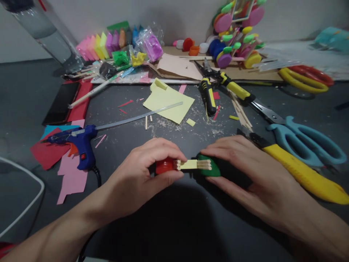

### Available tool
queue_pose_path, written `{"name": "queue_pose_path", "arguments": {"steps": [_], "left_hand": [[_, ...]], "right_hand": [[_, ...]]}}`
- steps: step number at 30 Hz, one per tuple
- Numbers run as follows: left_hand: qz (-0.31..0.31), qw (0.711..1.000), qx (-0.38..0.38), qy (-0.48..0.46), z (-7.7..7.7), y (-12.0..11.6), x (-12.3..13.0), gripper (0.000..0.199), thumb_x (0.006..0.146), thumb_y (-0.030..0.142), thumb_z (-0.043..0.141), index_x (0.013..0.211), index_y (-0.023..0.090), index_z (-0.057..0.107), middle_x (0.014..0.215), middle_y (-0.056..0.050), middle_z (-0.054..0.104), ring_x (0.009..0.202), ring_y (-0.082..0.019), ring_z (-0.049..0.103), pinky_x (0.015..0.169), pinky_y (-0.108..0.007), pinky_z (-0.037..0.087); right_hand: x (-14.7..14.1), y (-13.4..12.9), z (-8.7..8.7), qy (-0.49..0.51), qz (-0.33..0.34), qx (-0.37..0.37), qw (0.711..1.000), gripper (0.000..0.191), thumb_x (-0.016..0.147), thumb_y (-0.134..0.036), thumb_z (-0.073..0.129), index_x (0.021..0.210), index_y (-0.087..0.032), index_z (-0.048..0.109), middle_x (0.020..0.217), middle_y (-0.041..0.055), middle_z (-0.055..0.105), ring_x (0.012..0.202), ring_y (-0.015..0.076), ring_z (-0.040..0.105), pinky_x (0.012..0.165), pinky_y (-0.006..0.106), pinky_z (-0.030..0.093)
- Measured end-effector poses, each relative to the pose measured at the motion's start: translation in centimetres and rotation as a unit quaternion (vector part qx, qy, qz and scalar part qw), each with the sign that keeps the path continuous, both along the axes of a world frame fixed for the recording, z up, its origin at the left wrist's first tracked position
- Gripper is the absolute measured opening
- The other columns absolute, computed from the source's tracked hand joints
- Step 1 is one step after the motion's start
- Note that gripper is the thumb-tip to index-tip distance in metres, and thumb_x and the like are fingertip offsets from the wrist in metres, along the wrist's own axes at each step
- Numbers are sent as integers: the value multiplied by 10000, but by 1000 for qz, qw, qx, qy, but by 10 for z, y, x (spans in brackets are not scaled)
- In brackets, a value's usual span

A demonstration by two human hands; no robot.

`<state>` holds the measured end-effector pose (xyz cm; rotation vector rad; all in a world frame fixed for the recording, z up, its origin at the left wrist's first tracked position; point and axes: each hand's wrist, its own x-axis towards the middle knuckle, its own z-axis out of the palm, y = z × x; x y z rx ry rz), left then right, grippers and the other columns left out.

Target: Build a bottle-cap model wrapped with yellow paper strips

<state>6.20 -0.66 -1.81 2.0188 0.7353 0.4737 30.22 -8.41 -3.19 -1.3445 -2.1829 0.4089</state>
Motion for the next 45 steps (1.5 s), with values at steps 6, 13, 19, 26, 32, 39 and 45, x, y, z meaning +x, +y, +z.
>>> {"name": "queue_pose_path", "arguments": {"steps": [6,13,19,26,32,39,45], "left_hand": [[35,998,-44,31,-3,0,3,118,882,157,663,968,230,696,1024,9,684,927,-123,630,805,-227,466],[34,999,7,35,-5,1,3,120,873,120,664,961,199,681,963,0,685,874,-122,616,788,-227,456],[48,998,44,3,-2,-3,2,99,901,143,634,945,218,683,967,16,695,894,-113,627,796,-223,476],[25,991,129,9,6,-10,2,141,959,218,548,1021,265,666,1045,11,706,983,-138,649,866,-231,514],[15,991,121,47,-6,-11,0,447,812,214,719,1234,253,577,1273,-51,651,1144,-231,626,933,-312,540],[51,997,49,38,-4,-9,-1,294,825,196,693,1096,270,606,1016,13,725,829,-157,695,708,-239,550],[78,997,23,2,4,-7,0,212,822,180,681,1002,281,634,932,43,719,750,-130,666,691,-210,544]], "right_hand": [[-1,2,-4,-6,-12,-49,999,272,943,-297,590,1203,-218,597,1100,97,643,1061,265,579,874,405,491],[-5,1,-1,1,-28,-9,1000,300,915,-289,642,1201,-220,580,1129,101,642,1093,282,583,889,415,498],[-13,2,1,22,-23,17,999,212,903,-158,643,1112,-188,618,1094,95,651,1062,238,602,888,389,494],[-15,-1,2,21,-29,12,999,285,887,-85,629,1128,-234,599,1120,65,637,1054,222,615,857,380,505],[-14,-4,0,23,-54,6,998,330,862,-67,641,1128,-261,617,1137,54,638,1021,224,643,825,381,516],[-14,-6,3,22,-68,9,997,292,870,-88,643,1116,-243,618,1133,53,647,1006,205,643,814,352,502],[-11,-4,-2,49,-69,-30,996,341,900,-202,670,1220,-257,568,1160,79,637,1048,229,634,841,361,515]]}}
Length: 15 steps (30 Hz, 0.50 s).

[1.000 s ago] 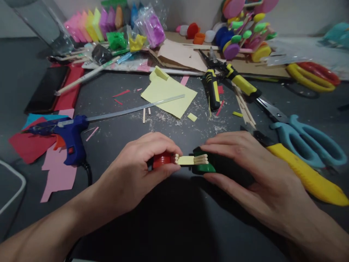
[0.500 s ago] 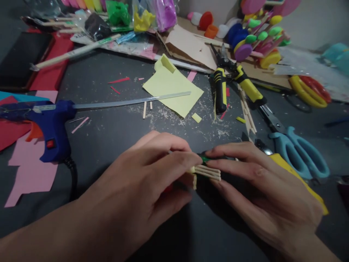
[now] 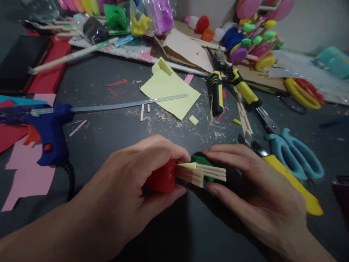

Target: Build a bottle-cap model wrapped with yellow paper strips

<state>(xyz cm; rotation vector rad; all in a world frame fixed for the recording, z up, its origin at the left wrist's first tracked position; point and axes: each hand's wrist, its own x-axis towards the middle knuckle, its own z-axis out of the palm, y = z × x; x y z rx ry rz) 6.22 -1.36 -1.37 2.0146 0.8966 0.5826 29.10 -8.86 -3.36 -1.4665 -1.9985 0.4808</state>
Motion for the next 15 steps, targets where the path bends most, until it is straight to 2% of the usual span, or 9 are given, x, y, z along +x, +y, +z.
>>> {"name": "queue_pose_path", "arguments": {"steps": [2,4,6,8,12,15], "left_hand": [[10,998,-53,-14,0,0,-1,257,804,178,710,1011,319,649,928,65,721,758,-128,674,678,-194,550],[20,990,-133,-32,0,1,-3,305,791,190,745,1030,358,658,880,80,714,704,-113,667,596,-168,542],[30,974,-218,-56,-1,2,-4,305,794,213,760,1041,359,660,810,72,688,607,-94,624,503,-150,514],[38,955,-285,-77,-1,3,-5,293,807,202,748,1052,337,661,824,48,676,588,-86,602,465,-142,488],[32,924,-368,-102,-2,4,-2,390,814,106,701,1119,344,649,1047,7,691,801,-123,678,563,-152,515],[14,900,-420,-115,-3,5,1,399,832,108,685,1162,327,634,1082,-22,686,868,-152,691,672,-201,557]], "right_hand": [[0,0,0,-2,5,1,1000,315,906,-229,668,1205,-261,573,1133,73,649,1008,224,652,809,348,528],[-1,-1,2,3,4,8,1000,289,906,-234,664,1181,-267,580,1104,61,663,971,220,669,784,340,539],[-2,-3,5,8,-10,15,1000,289,903,-229,662,1174,-281,579,1081,50,674,940,222,680,771,348,549],[-1,-6,8,9,-28,25,999,318,899,-233,663,1198,-292,570,1088,50,674,933,233,681,769,364,555],[3,-13,11,-22,-15,55,998,378,900,-235,644,1260,-285,543,1122,66,644,926,231,663,756,362,556],[5,-19,13,-37,-11,79,996,412,879,-243,665,1264,-314,537,1126,52,641,914,239,654,732,378,547]]}}
